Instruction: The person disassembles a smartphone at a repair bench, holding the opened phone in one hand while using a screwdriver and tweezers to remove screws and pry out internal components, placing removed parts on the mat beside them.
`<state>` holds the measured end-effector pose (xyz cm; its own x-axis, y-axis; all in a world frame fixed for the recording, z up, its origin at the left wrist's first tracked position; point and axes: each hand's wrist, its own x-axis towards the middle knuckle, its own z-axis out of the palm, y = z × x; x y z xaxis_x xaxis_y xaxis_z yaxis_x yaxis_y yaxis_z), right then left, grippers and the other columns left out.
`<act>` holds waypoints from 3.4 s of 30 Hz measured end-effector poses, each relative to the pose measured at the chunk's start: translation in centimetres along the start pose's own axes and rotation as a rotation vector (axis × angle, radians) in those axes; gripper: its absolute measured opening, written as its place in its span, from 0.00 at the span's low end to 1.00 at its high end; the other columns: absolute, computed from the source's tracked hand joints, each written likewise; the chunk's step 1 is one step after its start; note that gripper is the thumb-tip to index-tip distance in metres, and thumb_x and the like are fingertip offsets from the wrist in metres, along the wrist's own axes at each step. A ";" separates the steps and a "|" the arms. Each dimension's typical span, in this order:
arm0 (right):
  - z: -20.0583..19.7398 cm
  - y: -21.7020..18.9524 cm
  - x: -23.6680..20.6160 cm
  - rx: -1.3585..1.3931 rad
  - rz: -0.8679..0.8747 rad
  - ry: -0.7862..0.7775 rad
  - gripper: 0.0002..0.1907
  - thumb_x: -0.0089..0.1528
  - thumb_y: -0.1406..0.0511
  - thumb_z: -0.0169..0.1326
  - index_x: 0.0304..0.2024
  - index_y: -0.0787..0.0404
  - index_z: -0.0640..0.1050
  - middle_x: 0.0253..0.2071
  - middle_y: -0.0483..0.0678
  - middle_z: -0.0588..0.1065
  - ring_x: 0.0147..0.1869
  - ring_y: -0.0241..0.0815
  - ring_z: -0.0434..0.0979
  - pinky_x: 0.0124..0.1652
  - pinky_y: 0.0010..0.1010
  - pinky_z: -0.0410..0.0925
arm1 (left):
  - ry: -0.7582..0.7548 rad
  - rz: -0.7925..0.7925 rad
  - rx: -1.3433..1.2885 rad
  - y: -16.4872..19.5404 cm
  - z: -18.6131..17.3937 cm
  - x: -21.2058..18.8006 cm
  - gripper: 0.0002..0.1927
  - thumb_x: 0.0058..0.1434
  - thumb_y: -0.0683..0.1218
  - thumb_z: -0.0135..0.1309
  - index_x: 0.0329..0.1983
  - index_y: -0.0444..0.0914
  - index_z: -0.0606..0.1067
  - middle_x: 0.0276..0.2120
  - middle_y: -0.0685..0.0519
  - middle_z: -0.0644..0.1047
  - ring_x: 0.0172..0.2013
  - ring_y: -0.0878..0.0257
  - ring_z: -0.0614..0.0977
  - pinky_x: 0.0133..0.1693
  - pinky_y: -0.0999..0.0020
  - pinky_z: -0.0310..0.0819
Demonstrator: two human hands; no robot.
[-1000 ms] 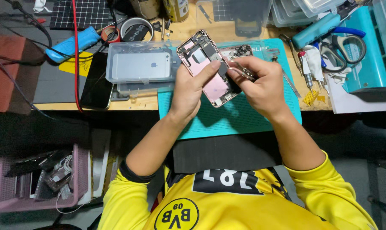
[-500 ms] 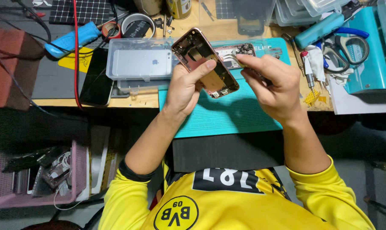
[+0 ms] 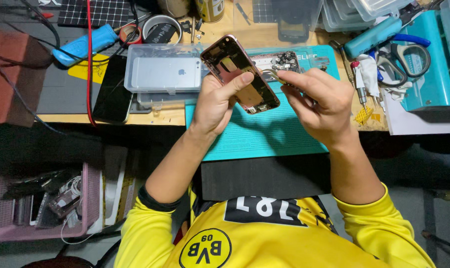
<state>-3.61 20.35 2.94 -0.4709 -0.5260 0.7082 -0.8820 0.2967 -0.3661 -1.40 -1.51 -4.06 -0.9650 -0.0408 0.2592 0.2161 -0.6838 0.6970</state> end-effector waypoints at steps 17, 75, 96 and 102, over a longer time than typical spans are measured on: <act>0.0 0.4 0.5 0.021 -0.050 -0.022 0.15 0.64 0.77 0.62 0.53 0.65 0.81 0.27 0.47 0.68 0.27 0.37 0.65 0.26 0.26 0.57 | 0.023 0.102 0.046 -0.1 1.1 -0.4 0.10 0.68 0.35 0.61 0.51 0.33 0.78 0.45 0.50 0.82 0.46 0.64 0.82 0.51 0.66 0.79; -4.0 9.3 -6.0 -0.626 0.764 -0.421 0.11 0.54 0.67 0.63 0.40 0.63 0.86 0.34 0.63 0.79 0.41 0.61 0.81 0.48 0.46 0.72 | -0.061 0.027 0.269 -1.3 3.7 0.0 0.11 0.73 0.40 0.52 0.55 0.30 0.76 0.48 0.45 0.83 0.46 0.60 0.86 0.50 0.63 0.85; 0.1 -1.3 0.1 0.192 0.160 0.238 0.03 0.67 0.79 0.53 0.41 0.72 0.77 0.40 0.51 0.77 0.42 0.40 0.81 0.43 0.27 0.74 | 0.058 0.243 0.420 -1.8 3.7 -0.1 0.10 0.73 0.41 0.54 0.53 0.30 0.79 0.46 0.49 0.84 0.45 0.65 0.84 0.51 0.70 0.82; 1.3 -0.9 -0.3 0.071 0.131 0.210 0.06 0.66 0.79 0.56 0.45 0.70 0.78 0.42 0.52 0.78 0.42 0.40 0.82 0.42 0.26 0.74 | 0.099 0.295 0.421 -2.6 3.8 0.0 0.10 0.72 0.39 0.55 0.53 0.30 0.80 0.45 0.49 0.84 0.44 0.67 0.84 0.50 0.71 0.81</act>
<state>-2.66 19.20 2.28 -0.5736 -0.3075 0.7592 -0.8163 0.2911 -0.4989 -1.41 3.07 -3.31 -0.8591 -0.2702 0.4346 0.5021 -0.2811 0.8179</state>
